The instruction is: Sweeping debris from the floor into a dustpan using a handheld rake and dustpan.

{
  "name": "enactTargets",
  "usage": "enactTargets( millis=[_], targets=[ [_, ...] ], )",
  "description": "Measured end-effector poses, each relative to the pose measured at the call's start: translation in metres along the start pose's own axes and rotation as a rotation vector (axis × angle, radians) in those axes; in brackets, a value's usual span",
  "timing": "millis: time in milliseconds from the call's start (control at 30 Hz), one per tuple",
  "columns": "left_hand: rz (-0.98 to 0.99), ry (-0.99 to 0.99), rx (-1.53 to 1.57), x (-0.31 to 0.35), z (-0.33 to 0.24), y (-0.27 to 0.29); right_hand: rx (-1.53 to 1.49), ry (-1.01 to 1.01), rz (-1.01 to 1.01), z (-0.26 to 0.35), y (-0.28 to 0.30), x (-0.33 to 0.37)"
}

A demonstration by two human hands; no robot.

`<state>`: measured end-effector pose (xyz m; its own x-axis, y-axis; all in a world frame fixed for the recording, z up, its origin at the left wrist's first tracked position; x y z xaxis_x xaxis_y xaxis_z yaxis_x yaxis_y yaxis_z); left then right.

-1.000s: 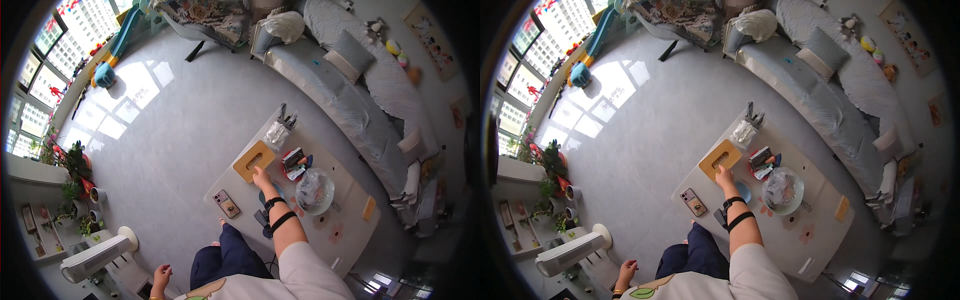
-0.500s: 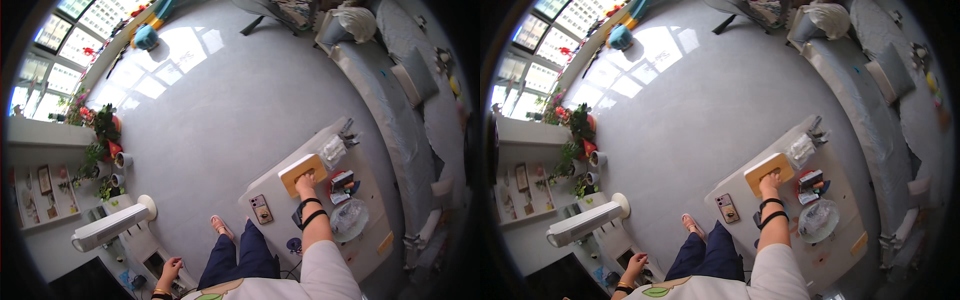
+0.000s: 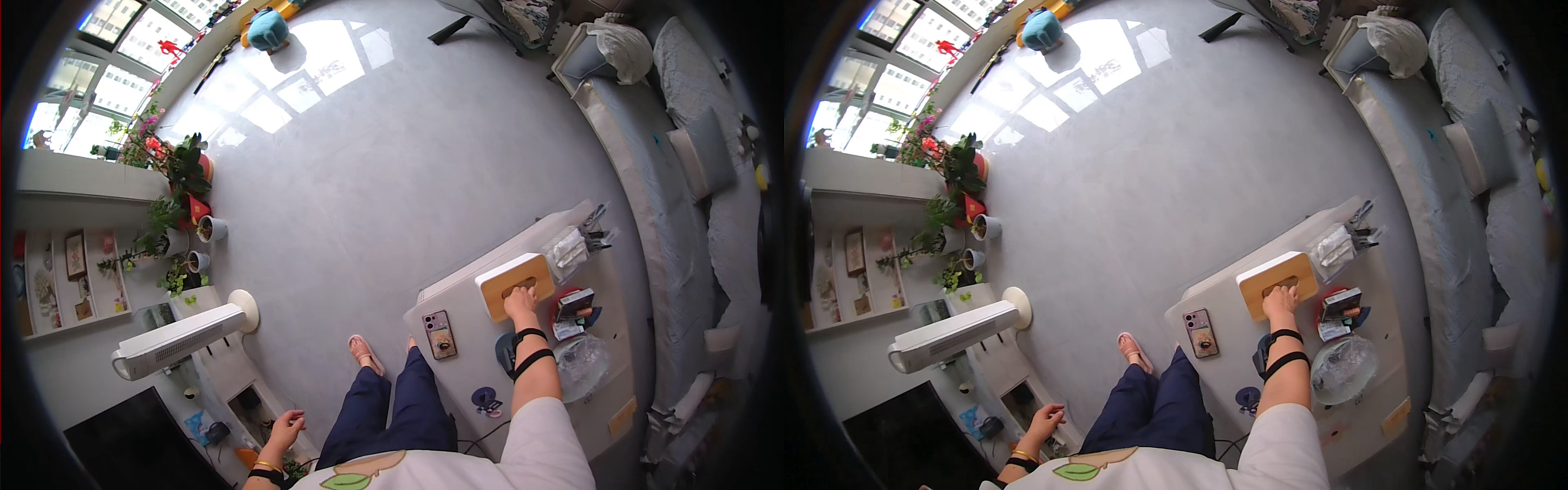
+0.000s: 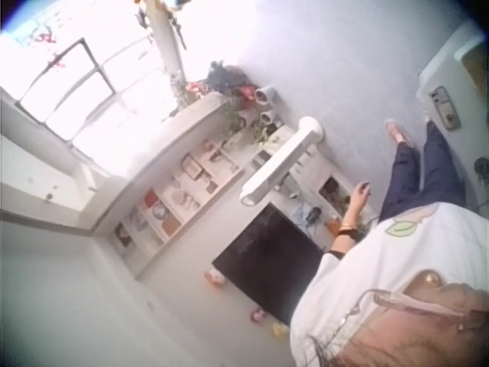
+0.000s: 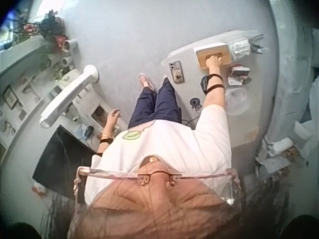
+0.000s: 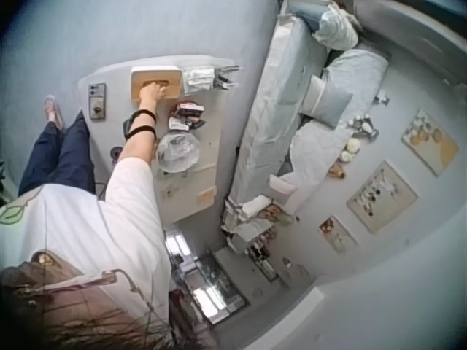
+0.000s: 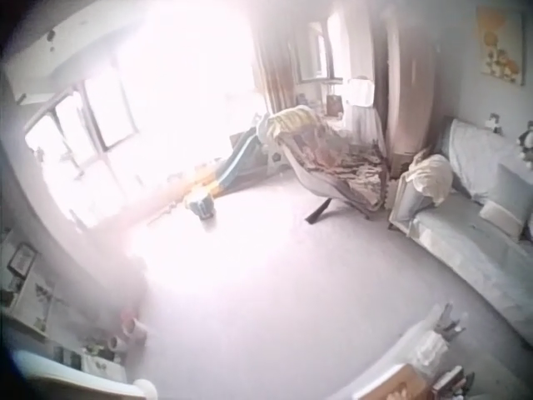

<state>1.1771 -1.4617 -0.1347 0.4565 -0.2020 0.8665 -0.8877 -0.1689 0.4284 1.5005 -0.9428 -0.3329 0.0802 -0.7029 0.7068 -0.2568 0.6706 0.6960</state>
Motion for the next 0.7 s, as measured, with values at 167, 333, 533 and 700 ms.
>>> enactTargets(
  millis=[167,333,533,700],
  targets=[
    [0.024,-0.025,0.002,-0.006,0.0,-0.004,-0.349,0.024,-0.094,-0.016,-0.016,0.003],
    [0.043,-0.11,0.064,-0.017,-0.015,-0.009,-0.577,0.152,-0.419,-0.042,-0.033,0.018],
    [0.057,-0.153,0.03,-0.027,-0.02,-0.011,-1.015,0.191,-0.518,-0.043,-0.006,0.088],
    [0.042,-0.463,-0.457,-0.03,-0.099,-0.012,-1.151,0.278,-0.684,-0.055,0.049,0.144]
  ],
)
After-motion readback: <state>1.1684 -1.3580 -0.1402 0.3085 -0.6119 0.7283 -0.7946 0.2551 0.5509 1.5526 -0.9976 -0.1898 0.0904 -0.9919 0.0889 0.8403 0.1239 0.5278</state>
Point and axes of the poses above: each hand's wrist, its own x-axis away from the middle knuckle, its own y-axis out of the back of the hand, z = x × y, the point moved 2 cm from there along -x, towards the middle knuckle, and after that the axes turned 2 degrees about -x, right-handed, at the moved point
